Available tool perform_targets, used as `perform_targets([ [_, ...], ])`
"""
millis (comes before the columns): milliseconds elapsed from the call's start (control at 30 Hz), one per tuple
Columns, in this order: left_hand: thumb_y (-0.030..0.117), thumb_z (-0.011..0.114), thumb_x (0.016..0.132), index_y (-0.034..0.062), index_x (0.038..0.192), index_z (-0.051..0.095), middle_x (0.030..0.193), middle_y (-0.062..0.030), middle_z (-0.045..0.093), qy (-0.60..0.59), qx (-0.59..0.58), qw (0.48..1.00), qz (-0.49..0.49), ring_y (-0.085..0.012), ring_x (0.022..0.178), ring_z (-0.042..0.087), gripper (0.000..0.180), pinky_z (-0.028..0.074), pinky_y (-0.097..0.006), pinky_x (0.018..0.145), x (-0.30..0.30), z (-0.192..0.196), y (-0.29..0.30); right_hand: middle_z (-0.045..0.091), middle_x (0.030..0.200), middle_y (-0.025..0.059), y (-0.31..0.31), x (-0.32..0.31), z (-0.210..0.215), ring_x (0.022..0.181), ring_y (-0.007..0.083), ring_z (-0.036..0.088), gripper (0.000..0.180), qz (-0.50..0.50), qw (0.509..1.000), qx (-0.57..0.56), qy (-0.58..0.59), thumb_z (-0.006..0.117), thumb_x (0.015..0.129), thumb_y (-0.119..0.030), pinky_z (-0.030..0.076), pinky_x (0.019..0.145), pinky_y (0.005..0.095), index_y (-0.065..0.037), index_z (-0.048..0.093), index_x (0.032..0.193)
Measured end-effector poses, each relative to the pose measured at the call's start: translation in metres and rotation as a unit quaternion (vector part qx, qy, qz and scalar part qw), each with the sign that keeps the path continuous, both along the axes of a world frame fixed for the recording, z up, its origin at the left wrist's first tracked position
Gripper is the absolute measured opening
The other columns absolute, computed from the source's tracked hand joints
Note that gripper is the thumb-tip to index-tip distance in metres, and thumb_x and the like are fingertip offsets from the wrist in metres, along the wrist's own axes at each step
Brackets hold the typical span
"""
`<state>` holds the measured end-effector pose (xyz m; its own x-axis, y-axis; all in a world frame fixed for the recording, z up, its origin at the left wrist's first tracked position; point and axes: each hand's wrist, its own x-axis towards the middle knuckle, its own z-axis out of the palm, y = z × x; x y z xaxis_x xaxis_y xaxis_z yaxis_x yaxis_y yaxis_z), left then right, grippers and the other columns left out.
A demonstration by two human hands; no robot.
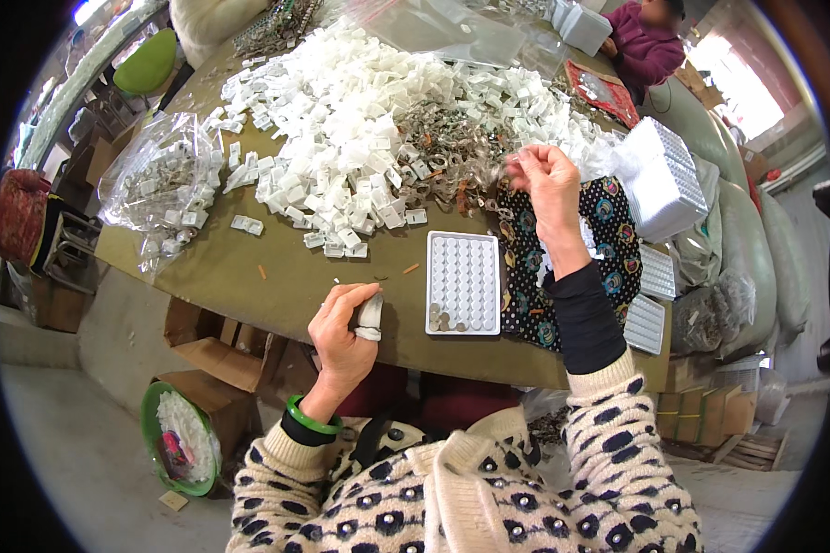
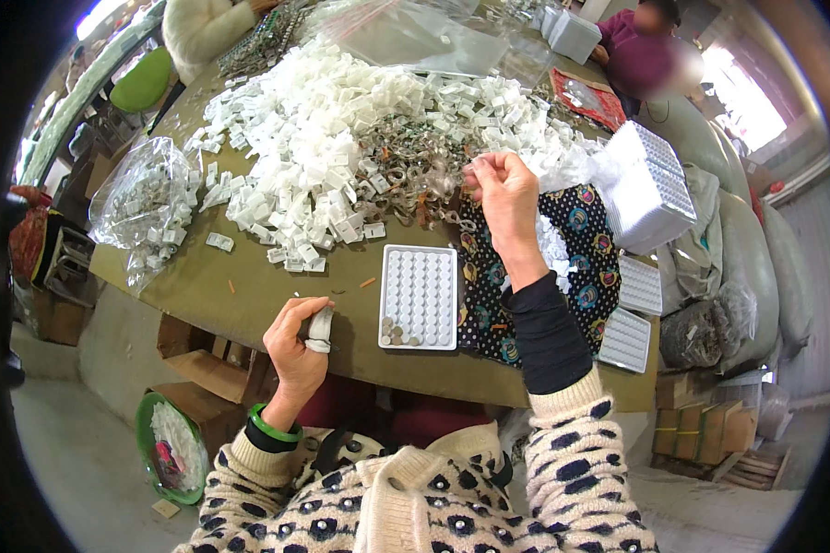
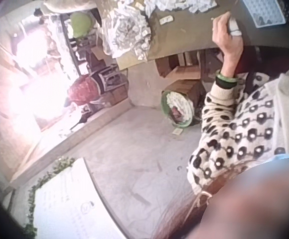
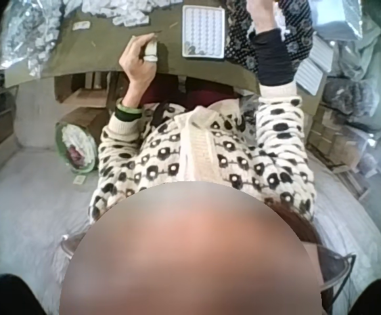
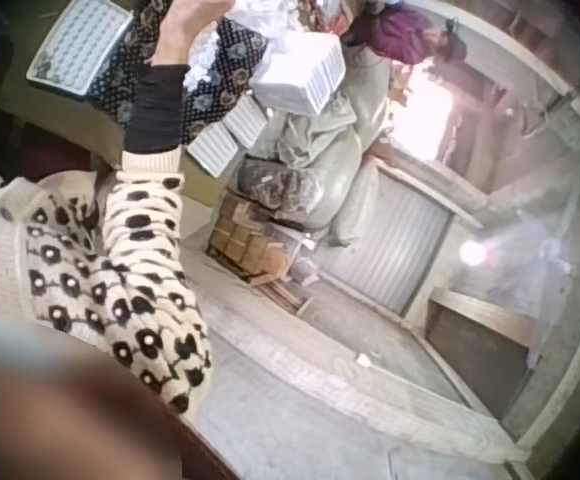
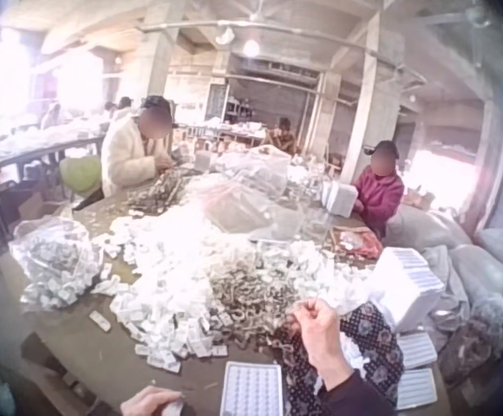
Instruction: The person repeatedly picks small white plastic housings and metal contacts from a table, inserts the contacts into the housings, and places the assembled units into a white tray. The person handles items one at a time and continues the cycle throughout the clip.
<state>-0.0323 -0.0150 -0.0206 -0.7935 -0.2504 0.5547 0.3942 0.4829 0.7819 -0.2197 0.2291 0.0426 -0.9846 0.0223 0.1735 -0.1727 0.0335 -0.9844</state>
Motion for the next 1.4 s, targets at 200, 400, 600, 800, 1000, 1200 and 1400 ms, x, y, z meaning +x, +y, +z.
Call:
perform_targets([
  [200, -0.010, 0.065, 0.074, 0.0005, 0.096, 0.067, 0.088, -0.0121, 0.067, -0.003, -0.004, 1.000, 0.000, -0.0263, 0.076, 0.066, 0.025, 0.052, -0.031, 0.069, -0.001, 0.000, 0.000, 0.071, 0.088, 0.0117, -0.002, -0.001, 0.001, 0.081, 0.0173, 0.070, 0.009, 0.003, 0.986, -0.152, -0.075, 0.060, 0.096, -0.011, 0.058, 0.067, 0.0264, -0.003, 0.062, 0.099],
  [400, -0.010, 0.065, 0.075, 0.0004, 0.096, 0.067, 0.088, -0.0122, 0.068, -0.005, -0.003, 1.000, 0.000, -0.0263, 0.076, 0.066, 0.024, 0.052, -0.031, 0.068, 0.001, -0.001, 0.000, 0.070, 0.091, 0.0144, -0.007, 0.004, 0.005, 0.081, 0.0227, 0.070, 0.013, 0.050, 0.977, -0.192, -0.073, 0.060, 0.097, -0.014, 0.057, 0.075, 0.0332, -0.001, 0.061, 0.101],
  [600, -0.009, 0.062, 0.084, -0.0029, 0.099, 0.066, 0.087, -0.0093, 0.069, -0.035, 0.059, 0.997, -0.042, -0.0171, 0.079, 0.066, 0.017, 0.052, -0.026, 0.074, 0.000, 0.012, 0.001, 0.065, 0.082, 0.0093, -0.021, 0.036, 0.019, 0.083, 0.0253, 0.071, 0.017, 0.114, 0.941, -0.295, -0.122, 0.055, 0.098, -0.009, 0.058, 0.076, 0.0394, -0.003, 0.056, 0.113],
  [800, -0.003, 0.060, 0.092, -0.0040, 0.104, 0.065, 0.087, -0.0062, 0.068, -0.148, 0.262, 0.941, -0.157, -0.0141, 0.081, 0.067, 0.013, 0.054, -0.026, 0.077, 0.006, 0.040, 0.009, 0.062, 0.089, 0.0045, -0.050, 0.114, 0.022, 0.074, 0.0096, 0.059, 0.038, 0.143, 0.989, 0.003, -0.042, 0.061, 0.091, 0.000, 0.048, 0.066, 0.0238, 0.002, 0.050, 0.128],
  [1000, -0.004, 0.068, 0.085, -0.0013, 0.116, 0.062, 0.097, -0.0046, 0.062, -0.152, 0.252, 0.924, -0.243, -0.0112, 0.089, 0.063, 0.032, 0.053, -0.024, 0.074, 0.006, 0.046, 0.010, 0.067, 0.089, 0.0108, -0.057, 0.162, 0.023, 0.079, 0.0167, 0.069, 0.042, 0.176, 0.955, 0.218, 0.094, 0.066, 0.082, 0.009, 0.055, 0.070, 0.0282, -0.003, 0.059, 0.121],
  [1200, -0.004, 0.071, 0.080, -0.0001, 0.101, 0.067, 0.088, -0.0075, 0.066, -0.099, 0.151, 0.955, -0.235, -0.0142, 0.075, 0.065, 0.021, 0.052, -0.026, 0.065, 0.007, 0.045, 0.009, 0.070, 0.094, 0.0101, -0.054, 0.169, 0.025, 0.082, 0.0166, 0.069, 0.032, 0.203, 0.943, 0.240, 0.110, 0.069, 0.080, 0.008, 0.055, 0.071, 0.0275, 0.000, 0.064, 0.111],
  [1400, -0.003, 0.072, 0.078, 0.0010, 0.096, 0.068, 0.084, -0.0088, 0.067, -0.057, 0.069, 0.980, -0.177, -0.0180, 0.072, 0.066, 0.020, 0.052, -0.028, 0.062, 0.013, 0.043, 0.015, 0.067, 0.087, 0.0089, -0.052, 0.171, 0.018, 0.078, 0.0264, 0.062, 0.028, 0.136, 0.877, 0.365, 0.282, 0.073, 0.070, 0.004, 0.047, 0.070, 0.0368, -0.004, 0.064, 0.096],
])
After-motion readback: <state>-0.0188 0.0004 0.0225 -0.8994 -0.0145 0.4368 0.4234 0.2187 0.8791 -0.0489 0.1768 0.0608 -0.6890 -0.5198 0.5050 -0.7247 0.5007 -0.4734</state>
